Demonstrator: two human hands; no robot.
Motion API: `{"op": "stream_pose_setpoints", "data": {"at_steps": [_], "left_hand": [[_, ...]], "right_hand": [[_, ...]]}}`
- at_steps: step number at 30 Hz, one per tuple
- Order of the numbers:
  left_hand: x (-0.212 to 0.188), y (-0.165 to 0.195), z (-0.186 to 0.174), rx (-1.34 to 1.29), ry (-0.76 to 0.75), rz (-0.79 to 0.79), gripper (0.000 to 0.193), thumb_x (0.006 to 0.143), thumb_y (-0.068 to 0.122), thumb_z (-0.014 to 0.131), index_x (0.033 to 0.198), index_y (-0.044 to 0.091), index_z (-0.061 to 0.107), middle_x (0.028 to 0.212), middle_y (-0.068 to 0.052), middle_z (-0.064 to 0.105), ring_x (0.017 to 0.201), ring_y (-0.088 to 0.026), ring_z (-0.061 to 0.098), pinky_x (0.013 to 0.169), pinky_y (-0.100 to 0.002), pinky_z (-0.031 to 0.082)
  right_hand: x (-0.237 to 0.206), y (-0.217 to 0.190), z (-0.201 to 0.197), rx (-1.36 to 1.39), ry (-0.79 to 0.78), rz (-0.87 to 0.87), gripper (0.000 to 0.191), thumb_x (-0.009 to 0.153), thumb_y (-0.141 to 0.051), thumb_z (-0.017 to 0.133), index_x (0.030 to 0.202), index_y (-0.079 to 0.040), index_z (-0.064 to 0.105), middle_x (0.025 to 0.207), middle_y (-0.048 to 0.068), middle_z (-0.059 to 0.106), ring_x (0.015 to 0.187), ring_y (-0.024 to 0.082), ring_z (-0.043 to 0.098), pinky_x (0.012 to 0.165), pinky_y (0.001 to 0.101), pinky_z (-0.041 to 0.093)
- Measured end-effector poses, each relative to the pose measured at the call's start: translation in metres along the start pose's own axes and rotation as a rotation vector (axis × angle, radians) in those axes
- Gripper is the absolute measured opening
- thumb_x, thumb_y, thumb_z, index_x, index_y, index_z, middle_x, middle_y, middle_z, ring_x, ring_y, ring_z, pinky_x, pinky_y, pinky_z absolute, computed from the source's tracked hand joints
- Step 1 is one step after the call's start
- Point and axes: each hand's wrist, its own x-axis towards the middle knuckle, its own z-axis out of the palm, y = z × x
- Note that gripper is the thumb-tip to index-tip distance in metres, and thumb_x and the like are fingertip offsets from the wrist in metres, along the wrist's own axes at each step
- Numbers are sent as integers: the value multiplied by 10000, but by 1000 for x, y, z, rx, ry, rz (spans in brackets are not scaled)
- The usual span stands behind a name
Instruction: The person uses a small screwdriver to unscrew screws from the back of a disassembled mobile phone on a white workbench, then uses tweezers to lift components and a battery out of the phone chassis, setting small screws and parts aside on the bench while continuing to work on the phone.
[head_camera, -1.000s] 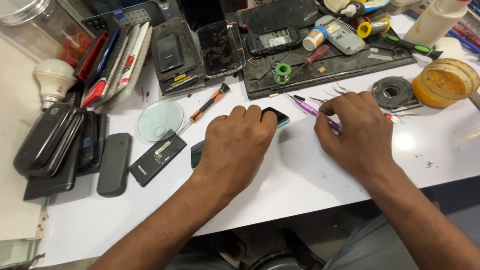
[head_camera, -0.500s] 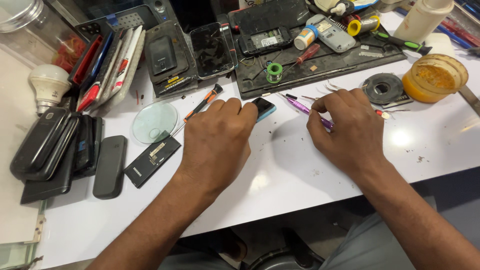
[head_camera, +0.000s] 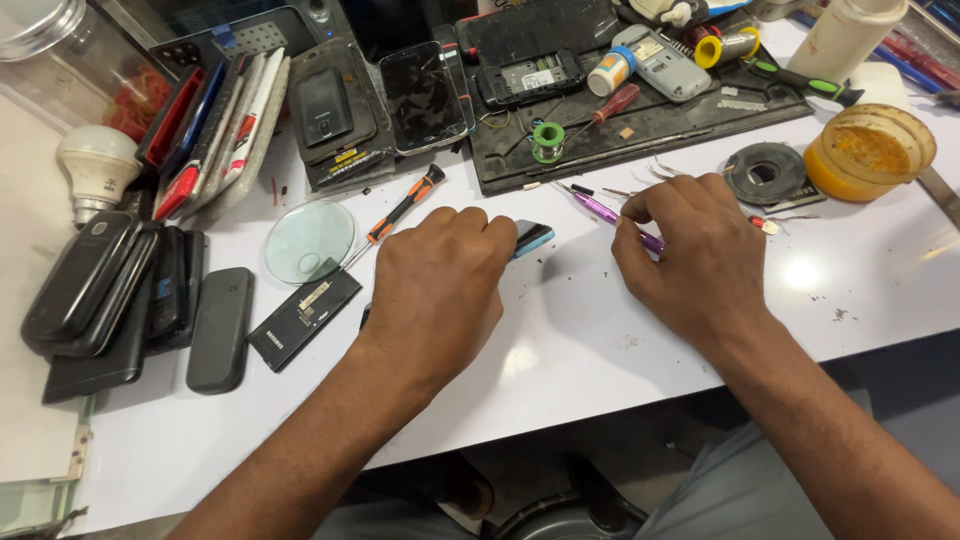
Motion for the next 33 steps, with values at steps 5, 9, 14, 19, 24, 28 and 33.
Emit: {"op": "stream_pose_setpoints", "data": {"at_steps": [5,9,14,19,24,28,33], "left_hand": [[8,-10,-2,-51,103,-40,71,735,-14,707,759,46,678,737,-125,688,715,-342,681,618,-459,531],[25,-32,-10,-364,-54,-299,93,711,94,778,791,53,756,689,-131,724,586,-267,687,601,-367,525],[44,-50,13,-784,-255,-546,137,638,95,805,741,28,746,664,-59,740,549,-104,660,536,-255,520],[69,-68,107,-1019,-357,-657,136,633,79,823,730,23,748,645,-41,725,534,-82,646,524,-239,507],[76,-127,175,-1108,-393,-637,139,627,76,828,716,27,733,630,-29,714,520,-74,620,511,-230,489],[77,-165,203,-1103,-400,-600,146,631,91,834,700,25,723,618,-27,679,509,-72,577,491,-240,447],[70,-194,219,-1110,-399,-573,193,652,99,848,711,-6,697,632,-65,667,523,-98,606,509,-252,476]], "right_hand": [[-1,3,3,6,12,1,61,892,-106,743,931,-76,707,908,62,684,884,275,621,704,416,505],[-1,-1,5,74,33,-54,122,901,-83,735,1023,-70,737,1001,76,715,928,278,636,767,401,521],[3,10,22,202,62,-158,205,887,-60,782,1083,-35,727,1058,103,713,992,285,656,848,399,534],[13,57,77,255,-2,-232,242,851,-68,820,1070,-32,726,1052,109,711,976,286,662,823,392,544],[29,70,159,248,-56,-273,230,827,-65,837,1035,-46,741,1005,99,705,937,280,658,798,394,543],[44,70,204,237,-40,-299,188,853,-45,833,1011,-57,730,989,86,699,929,267,661,835,397,556],[36,75,244,240,-32,-314,154,855,-32,805,955,-30,688,975,113,684,914,283,651,855,414,554]]}}
